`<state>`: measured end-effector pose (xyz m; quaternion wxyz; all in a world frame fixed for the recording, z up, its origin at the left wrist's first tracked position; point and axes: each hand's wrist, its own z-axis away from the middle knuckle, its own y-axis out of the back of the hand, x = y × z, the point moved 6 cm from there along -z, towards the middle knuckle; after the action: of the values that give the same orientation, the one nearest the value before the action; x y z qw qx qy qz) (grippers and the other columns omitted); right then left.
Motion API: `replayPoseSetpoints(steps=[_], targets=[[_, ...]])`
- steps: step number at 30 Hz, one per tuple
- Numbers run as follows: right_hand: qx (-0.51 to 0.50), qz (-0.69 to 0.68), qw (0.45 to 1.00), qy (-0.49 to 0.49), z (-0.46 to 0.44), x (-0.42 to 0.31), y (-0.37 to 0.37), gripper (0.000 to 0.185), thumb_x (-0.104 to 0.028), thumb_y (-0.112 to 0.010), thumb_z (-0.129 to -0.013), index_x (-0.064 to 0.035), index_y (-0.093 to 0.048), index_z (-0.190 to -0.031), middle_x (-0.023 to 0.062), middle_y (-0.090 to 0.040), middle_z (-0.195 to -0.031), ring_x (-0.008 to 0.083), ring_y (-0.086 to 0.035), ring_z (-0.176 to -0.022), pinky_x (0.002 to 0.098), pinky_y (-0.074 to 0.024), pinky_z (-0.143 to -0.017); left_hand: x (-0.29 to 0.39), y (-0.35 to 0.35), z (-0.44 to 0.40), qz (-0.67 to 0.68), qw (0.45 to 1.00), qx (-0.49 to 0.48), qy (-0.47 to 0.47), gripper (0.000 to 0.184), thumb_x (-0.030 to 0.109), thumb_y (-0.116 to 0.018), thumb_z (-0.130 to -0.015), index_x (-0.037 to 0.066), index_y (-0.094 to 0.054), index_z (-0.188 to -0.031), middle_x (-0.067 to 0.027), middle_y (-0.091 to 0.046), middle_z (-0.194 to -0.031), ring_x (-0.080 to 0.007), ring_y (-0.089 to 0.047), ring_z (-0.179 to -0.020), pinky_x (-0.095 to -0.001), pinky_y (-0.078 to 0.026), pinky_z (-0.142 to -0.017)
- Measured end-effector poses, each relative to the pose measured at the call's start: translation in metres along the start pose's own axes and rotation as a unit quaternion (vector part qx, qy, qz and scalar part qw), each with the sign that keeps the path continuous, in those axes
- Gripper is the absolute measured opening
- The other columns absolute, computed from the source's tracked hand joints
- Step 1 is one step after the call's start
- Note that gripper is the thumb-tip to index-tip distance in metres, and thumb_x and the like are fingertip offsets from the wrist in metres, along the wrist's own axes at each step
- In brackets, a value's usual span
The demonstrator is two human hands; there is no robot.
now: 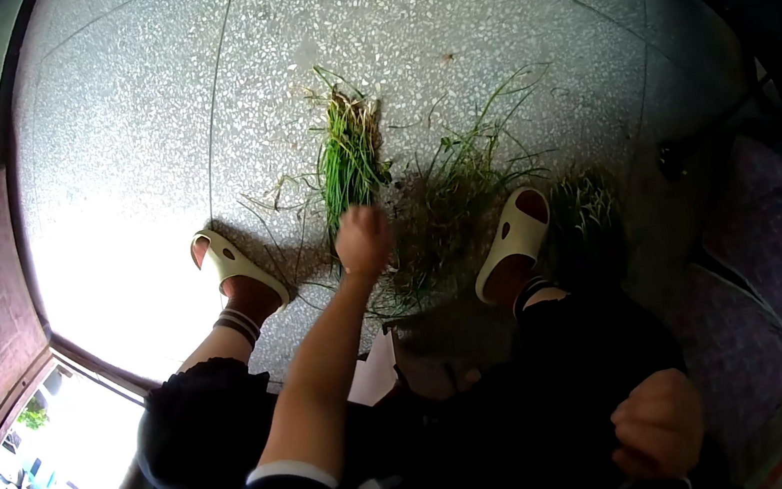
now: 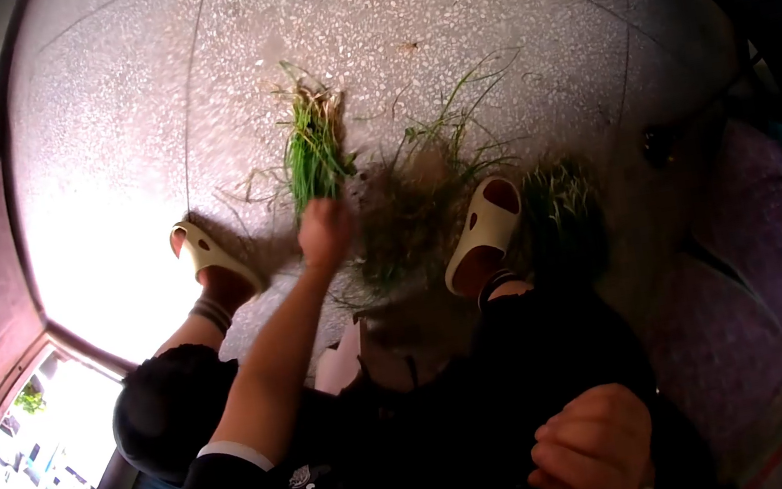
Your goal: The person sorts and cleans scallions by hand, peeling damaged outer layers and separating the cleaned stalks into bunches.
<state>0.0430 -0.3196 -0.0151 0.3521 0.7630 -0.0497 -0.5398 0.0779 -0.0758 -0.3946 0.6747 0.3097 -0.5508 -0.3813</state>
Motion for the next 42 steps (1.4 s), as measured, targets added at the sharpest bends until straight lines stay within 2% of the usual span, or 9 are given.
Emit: replayPoseSetpoints(steps=[3,9,12,13,19,27,34,39,42], targets=[[-0.017,0.005,1.000,0.024,-0.005,-0.001,0.000,0.020,-0.016,-0.063,-0.066,-0.0023,-0.054,-0.077,0.0106,-0.057,-0.070,0.0187,-0.054,-0.054,0.0282,-0.0390,-0.043,-0.010,0.019,-0.053,0.018,0.995,0.080,0.057,0.011,0.015,-0.054,-0.076,0.009,-0.055,-0.086,-0.0124,-0.052,-0.086,-0.0324,-0.052,-0.083,-0.0411,-0.045,-0.066],[-0.011,0.014,0.999,-0.031,-0.005,0.004,0.002,0.018,-0.019,-0.062,-0.070,-0.0043,-0.054,-0.077,0.0090,-0.057,-0.069,0.0179,-0.053,-0.053,0.0281,-0.0388,-0.043,-0.034,0.015,-0.107,0.000,0.985,0.102,0.142,0.019,0.013,-0.057,-0.074,0.011,-0.057,-0.093,-0.0121,-0.052,-0.093,-0.0316,-0.054,-0.087,-0.0403,-0.046,-0.071],[-0.021,0.005,0.999,-0.028,-0.006,0.005,0.000,0.017,-0.020,-0.061,-0.072,-0.0051,-0.054,-0.077,0.0082,-0.057,-0.068,0.0173,-0.053,-0.052,0.0278,-0.0386,-0.042,-0.053,0.006,-0.114,-0.019,0.984,0.007,0.177,0.021,0.015,-0.061,-0.072,0.010,-0.058,-0.093,-0.0122,-0.052,-0.094,-0.0306,-0.055,-0.085,-0.0400,-0.046,-0.070],[-0.009,0.006,1.000,-0.029,-0.007,0.005,0.001,0.017,-0.020,-0.061,-0.072,-0.0054,-0.054,-0.076,0.0080,-0.057,-0.067,0.0170,-0.053,-0.052,0.0274,-0.0386,-0.042,-0.056,0.008,-0.115,0.009,0.985,0.022,0.170,0.019,0.020,-0.065,-0.070,0.007,-0.060,-0.083,-0.0122,-0.056,-0.089,-0.0299,-0.057,-0.078,-0.0395,-0.046,-0.068],[0.012,0.003,0.999,-0.039,-0.007,0.007,0.003,0.017,-0.022,-0.060,-0.074,-0.0060,-0.053,-0.074,0.0076,-0.056,-0.065,0.0165,-0.053,-0.051,0.0262,-0.0382,-0.042,-0.051,0.038,-0.094,0.136,0.978,0.006,0.161,0.026,0.023,-0.074,-0.063,0.003,-0.059,-0.069,-0.0101,-0.061,-0.069,-0.0242,-0.059,-0.061,-0.0333,-0.046,-0.060],[0.028,0.004,0.999,-0.016,-0.011,0.003,0.001,0.018,-0.022,-0.060,-0.074,-0.0051,-0.054,-0.075,0.0081,-0.056,-0.065,0.0168,-0.053,-0.051,0.0267,-0.0390,-0.041,-0.052,0.064,-0.063,0.250,0.951,-0.007,0.181,0.025,0.015,-0.073,-0.065,0.000,-0.061,-0.081,-0.0102,-0.064,-0.074,-0.0170,-0.061,-0.066,-0.0284,-0.048,-0.062],[0.015,0.002,0.999,-0.030,-0.010,0.005,-0.001,0.018,-0.022,-0.060,-0.074,-0.0052,-0.053,-0.078,0.0084,-0.057,-0.068,0.0166,-0.053,-0.051,0.0269,-0.0391,-0.042,-0.049,0.094,-0.053,0.244,0.944,0.109,0.196,0.015,0.008,-0.066,-0.073,-0.001,-0.062,-0.085,-0.0103,-0.065,-0.074,-0.0141,-0.061,-0.067,-0.0259,-0.047,-0.064],[0.007,-0.009,0.998,-0.068,-0.006,0.008,-0.001,0.018,-0.022,-0.060,-0.074,-0.0056,-0.054,-0.078,0.0080,-0.057,-0.069,0.0164,-0.053,-0.053,0.0272,-0.0387,-0.043,-0.026,0.117,-0.043,0.305,0.925,0.170,0.152,0.011,0.007,-0.062,-0.078,0.000,-0.061,-0.086,-0.0048,-0.063,-0.076,-0.0091,-0.057,-0.067,-0.0221,-0.046,-0.063],[0.012,-0.015,0.998,-0.059,-0.004,0.010,0.000,0.019,-0.022,-0.061,-0.073,-0.0058,-0.054,-0.078,0.0080,-0.057,-0.069,0.0165,-0.053,-0.052,0.0275,-0.0382,-0.043,-0.005,0.137,-0.030,0.443,0.856,0.238,0.120,0.011,-0.003,-0.054,-0.081,-0.003,-0.055,-0.091,-0.0068,-0.058,-0.086,-0.0110,-0.054,-0.077,-0.0216,-0.045,-0.072]])
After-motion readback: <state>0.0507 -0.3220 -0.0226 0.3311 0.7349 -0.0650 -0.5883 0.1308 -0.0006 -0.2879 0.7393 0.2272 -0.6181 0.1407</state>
